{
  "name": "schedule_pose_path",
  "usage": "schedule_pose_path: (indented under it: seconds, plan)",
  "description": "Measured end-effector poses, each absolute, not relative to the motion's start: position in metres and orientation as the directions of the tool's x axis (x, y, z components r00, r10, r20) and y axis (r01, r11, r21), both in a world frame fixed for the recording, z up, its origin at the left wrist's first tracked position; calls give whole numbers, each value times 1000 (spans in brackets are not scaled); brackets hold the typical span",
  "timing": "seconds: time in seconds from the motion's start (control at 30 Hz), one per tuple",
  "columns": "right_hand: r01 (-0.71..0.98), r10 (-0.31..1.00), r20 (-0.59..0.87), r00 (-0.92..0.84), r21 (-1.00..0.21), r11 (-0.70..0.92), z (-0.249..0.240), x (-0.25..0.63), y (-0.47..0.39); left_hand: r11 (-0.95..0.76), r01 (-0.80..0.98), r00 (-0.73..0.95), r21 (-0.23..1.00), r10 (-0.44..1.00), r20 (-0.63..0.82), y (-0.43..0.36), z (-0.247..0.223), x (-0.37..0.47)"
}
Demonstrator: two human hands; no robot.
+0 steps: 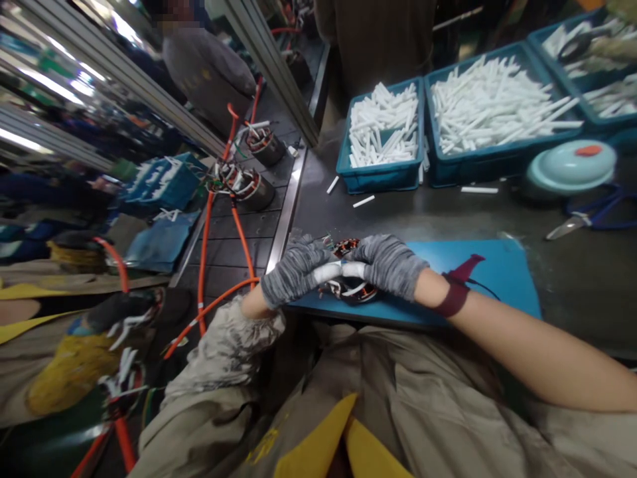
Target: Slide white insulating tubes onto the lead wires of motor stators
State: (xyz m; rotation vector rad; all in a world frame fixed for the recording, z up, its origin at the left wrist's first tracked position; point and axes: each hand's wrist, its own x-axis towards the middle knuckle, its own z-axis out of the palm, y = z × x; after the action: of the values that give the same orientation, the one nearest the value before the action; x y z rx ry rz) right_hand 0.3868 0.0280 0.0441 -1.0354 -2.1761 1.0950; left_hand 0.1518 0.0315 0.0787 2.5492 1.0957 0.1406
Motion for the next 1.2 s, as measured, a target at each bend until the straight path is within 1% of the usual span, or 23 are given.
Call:
schedule_pose_path:
  seconds: [0.07,0.1,0.17,0.23,0.3,0.33,0.43,0.47,0.5,0.53,0.6,0.67,0.7,0.77,0.8,0.83,0.87,0.9,0.97,1.03,1.07,1.13,1.2]
  plan:
    - [441,798,167,-579,-759,478,45,397,26,-657,709,694,258,715,-85,30,84,158]
    - [446,807,191,-558,-751,486,44,403,25,-666,710,698,230,709,-100,30,86,162]
    - [415,841,188,-506,-803,429,43,413,25,-684,700,712,206,691,-122,33,87,173]
    - [355,870,138,-472,-874,332,39,420,26,-701,681,731,210,669,-136,38,83,187]
    - [324,896,99,-432,-910,257,36,425,23,-718,651,756,247,643,-123,44,79,197]
    - [322,912,89,-399,-918,230,34,427,20,-721,637,764,275,639,-94,45,77,197]
    - [354,963,59,-263,-923,154,29,435,-1,-720,588,750,369,656,85,46,72,171]
    - [369,963,26,-269,-921,128,27,437,-10,-728,557,748,399,649,141,44,70,156]
    - [379,951,-10,-309,-919,113,24,438,-18,-750,496,775,438,610,167,42,66,140]
    - [388,931,-42,-362,-915,109,21,437,-25,-769,430,813,474,558,168,40,62,126]
    - [425,900,-66,-432,-894,139,14,430,-33,-772,398,843,495,520,133,32,50,106]
    - [510,915,-28,-403,-837,199,7,421,-30,-749,507,801,426,592,89,20,39,106]
    - [563,929,-8,-370,-798,217,5,417,-25,-720,589,757,366,651,62,13,35,114]
    - [647,951,42,-306,-723,241,2,411,-11,-607,762,621,225,783,11,-1,34,139]
    - [680,961,91,-263,-689,251,3,410,-5,-534,828,544,170,839,-12,-5,37,153]
    - [702,964,154,-215,-662,262,6,409,-1,-467,873,476,139,879,-37,-8,43,166]
    - [713,959,226,-169,-644,277,10,409,1,-415,899,426,141,903,-54,-9,50,176]
    - [715,946,299,-128,-633,297,14,408,1,-386,905,402,178,913,-64,-7,57,181]
    - [702,911,405,-83,-625,341,24,407,-7,-405,849,449,339,892,-59,-2,69,177]
    - [686,888,445,-120,-609,398,30,403,-21,-461,714,535,527,845,15,0,73,157]
    - [692,876,456,-157,-582,427,32,400,-28,-475,643,556,600,829,60,-2,71,145]
    - [731,850,460,-259,-482,483,31,389,-37,-459,558,536,692,835,121,-13,62,124]
    - [788,822,458,-339,-339,514,29,376,-37,-420,548,459,723,874,159,-27,50,113]
